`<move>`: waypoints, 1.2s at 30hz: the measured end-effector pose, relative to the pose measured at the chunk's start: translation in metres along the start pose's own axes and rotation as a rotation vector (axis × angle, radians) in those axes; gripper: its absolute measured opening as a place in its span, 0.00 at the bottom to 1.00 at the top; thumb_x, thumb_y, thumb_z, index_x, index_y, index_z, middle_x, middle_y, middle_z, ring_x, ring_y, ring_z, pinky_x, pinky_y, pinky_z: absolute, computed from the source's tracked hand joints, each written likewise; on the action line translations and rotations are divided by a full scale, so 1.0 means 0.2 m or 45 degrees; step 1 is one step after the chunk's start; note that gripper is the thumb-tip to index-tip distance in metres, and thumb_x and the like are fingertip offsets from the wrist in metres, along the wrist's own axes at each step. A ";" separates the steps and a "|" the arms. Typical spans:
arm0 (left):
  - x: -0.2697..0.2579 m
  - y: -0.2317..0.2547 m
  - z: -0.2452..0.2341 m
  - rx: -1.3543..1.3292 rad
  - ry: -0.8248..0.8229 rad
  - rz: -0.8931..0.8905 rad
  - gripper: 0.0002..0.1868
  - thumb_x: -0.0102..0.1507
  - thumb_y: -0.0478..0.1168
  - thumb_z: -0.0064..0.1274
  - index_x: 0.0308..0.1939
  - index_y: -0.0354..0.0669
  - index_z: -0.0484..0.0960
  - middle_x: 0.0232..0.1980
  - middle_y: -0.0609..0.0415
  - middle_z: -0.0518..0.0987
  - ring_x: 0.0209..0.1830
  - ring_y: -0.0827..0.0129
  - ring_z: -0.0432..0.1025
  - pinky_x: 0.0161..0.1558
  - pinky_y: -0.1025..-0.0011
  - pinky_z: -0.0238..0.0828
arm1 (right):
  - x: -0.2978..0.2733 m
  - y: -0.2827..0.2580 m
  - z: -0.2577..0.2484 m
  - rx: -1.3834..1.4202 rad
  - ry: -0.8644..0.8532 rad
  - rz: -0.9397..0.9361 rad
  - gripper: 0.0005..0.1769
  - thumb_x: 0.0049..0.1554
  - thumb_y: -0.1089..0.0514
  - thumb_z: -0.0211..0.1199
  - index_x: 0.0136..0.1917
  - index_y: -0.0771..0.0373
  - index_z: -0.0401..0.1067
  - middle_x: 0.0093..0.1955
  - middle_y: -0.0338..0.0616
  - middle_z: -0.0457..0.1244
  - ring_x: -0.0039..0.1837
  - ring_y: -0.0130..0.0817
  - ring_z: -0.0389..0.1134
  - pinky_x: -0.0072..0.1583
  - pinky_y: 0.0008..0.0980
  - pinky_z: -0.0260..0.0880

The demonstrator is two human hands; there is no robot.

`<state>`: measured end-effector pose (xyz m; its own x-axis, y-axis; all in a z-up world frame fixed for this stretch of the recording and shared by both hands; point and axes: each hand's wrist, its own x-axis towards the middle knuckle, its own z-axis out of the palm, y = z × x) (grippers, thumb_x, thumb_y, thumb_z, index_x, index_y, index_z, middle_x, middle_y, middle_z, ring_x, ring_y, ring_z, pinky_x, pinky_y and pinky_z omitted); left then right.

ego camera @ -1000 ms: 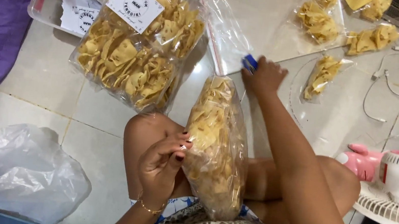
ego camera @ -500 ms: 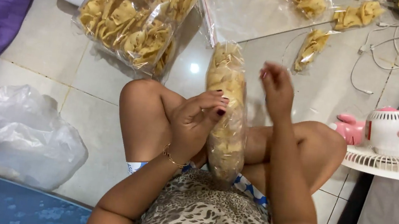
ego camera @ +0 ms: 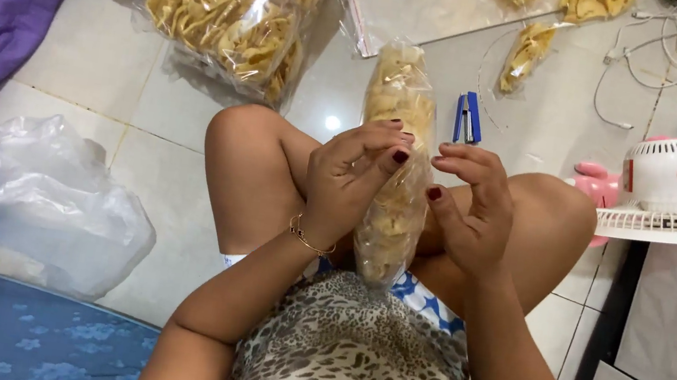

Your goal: A person sitting on the floor manually fills plastic bags with snacks and seals them using a stapler.

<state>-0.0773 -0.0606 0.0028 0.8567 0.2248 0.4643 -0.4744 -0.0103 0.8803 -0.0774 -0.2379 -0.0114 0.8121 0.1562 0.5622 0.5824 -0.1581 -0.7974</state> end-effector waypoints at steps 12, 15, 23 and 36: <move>0.15 -0.08 0.08 0.018 -0.081 -0.072 0.05 0.66 0.41 0.62 0.41 0.44 0.88 0.43 0.52 0.86 0.54 0.55 0.81 0.59 0.59 0.76 | 0.15 0.12 0.02 -0.001 0.036 0.032 0.17 0.62 0.63 0.66 0.62 0.72 0.70 0.57 0.56 0.67 0.65 0.52 0.68 0.68 0.49 0.65; 0.19 -0.11 0.07 0.030 -0.102 -0.112 0.05 0.67 0.41 0.61 0.42 0.46 0.89 0.44 0.54 0.87 0.54 0.57 0.81 0.60 0.60 0.76 | 0.18 0.16 0.00 -0.022 0.017 0.061 0.16 0.61 0.64 0.68 0.61 0.72 0.71 0.54 0.58 0.68 0.62 0.54 0.70 0.66 0.52 0.67; 0.26 -0.17 0.01 0.020 -0.183 -0.194 0.05 0.68 0.41 0.60 0.45 0.48 0.88 0.45 0.55 0.87 0.56 0.60 0.80 0.61 0.62 0.75 | 0.29 0.19 0.04 -0.039 0.029 0.080 0.12 0.59 0.67 0.71 0.56 0.70 0.74 0.48 0.55 0.69 0.56 0.49 0.73 0.62 0.50 0.72; 0.27 -0.22 -0.08 -0.156 -0.300 -0.286 0.26 0.67 0.35 0.60 0.69 0.48 0.73 0.43 0.51 0.87 0.60 0.66 0.77 0.68 0.59 0.69 | 0.39 0.17 0.06 -0.007 -0.096 0.134 0.13 0.58 0.66 0.74 0.54 0.67 0.74 0.45 0.49 0.70 0.50 0.39 0.73 0.58 0.40 0.72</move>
<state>-0.0136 -0.0322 -0.0130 0.9590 -0.0230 0.2826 -0.2772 0.1346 0.9514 0.0059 -0.2200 0.0033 0.8640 0.2113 0.4571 0.4943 -0.1831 -0.8498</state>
